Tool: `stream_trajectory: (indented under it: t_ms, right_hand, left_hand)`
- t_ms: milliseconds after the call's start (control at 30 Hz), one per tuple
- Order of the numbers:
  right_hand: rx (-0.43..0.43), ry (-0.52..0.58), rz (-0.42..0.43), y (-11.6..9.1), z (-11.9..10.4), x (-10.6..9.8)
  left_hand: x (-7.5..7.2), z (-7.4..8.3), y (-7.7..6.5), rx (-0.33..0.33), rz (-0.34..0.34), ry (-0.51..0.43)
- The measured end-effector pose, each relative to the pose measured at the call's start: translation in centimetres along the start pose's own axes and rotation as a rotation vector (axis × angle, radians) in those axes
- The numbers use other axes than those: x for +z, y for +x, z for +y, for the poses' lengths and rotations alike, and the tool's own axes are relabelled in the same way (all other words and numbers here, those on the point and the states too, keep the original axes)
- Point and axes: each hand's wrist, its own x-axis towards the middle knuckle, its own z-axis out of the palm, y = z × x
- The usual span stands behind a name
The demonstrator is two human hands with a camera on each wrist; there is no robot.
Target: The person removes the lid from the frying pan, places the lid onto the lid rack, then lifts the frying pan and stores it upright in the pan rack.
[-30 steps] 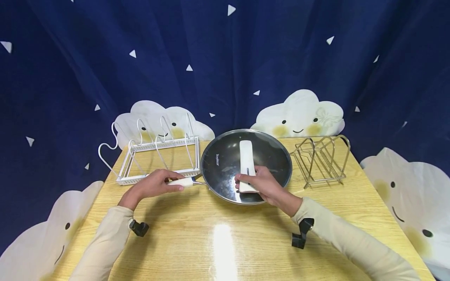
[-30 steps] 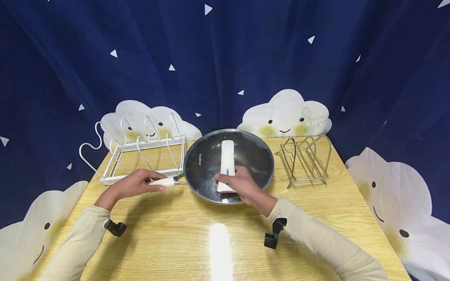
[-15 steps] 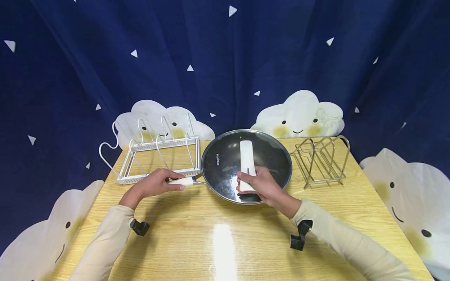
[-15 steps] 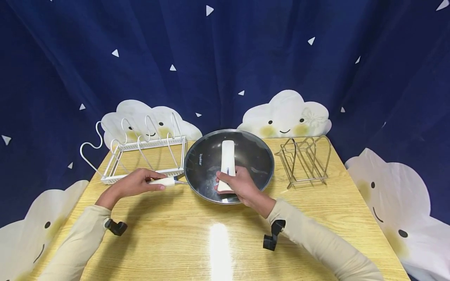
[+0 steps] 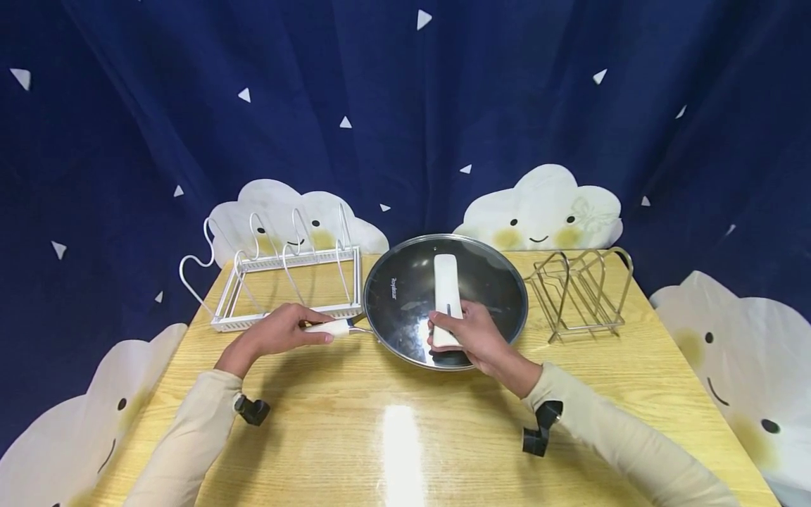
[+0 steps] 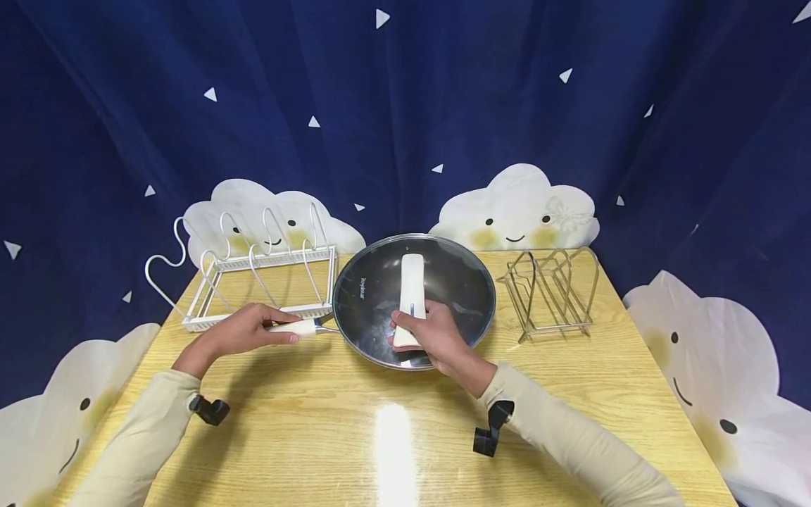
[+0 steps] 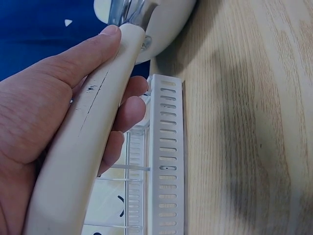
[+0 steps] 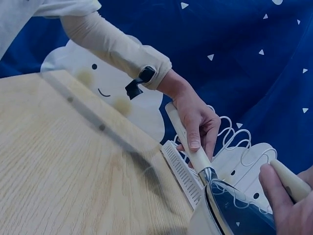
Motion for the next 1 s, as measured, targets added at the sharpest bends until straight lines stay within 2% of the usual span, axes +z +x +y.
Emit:
stream_trajectory:
  t_ms: [500, 733, 1000]
  right_hand:
    - [-0.016, -0.004, 0.029, 0.29, 0.49, 0.02]
    - [-0.019, -0.001, 0.039, 0.22, 0.56, -0.01]
    - [-0.022, -0.007, 0.054, 0.04, 0.50, 0.03]
  left_hand:
    - [-0.11, 0.26, -0.03, 0.001, 0.004, 0.024]
    - [-0.02, 0.01, 0.03, -0.002, 0.020, 0.055]
    - [0.05, -0.14, 0.09, -0.001, 0.023, 0.050]
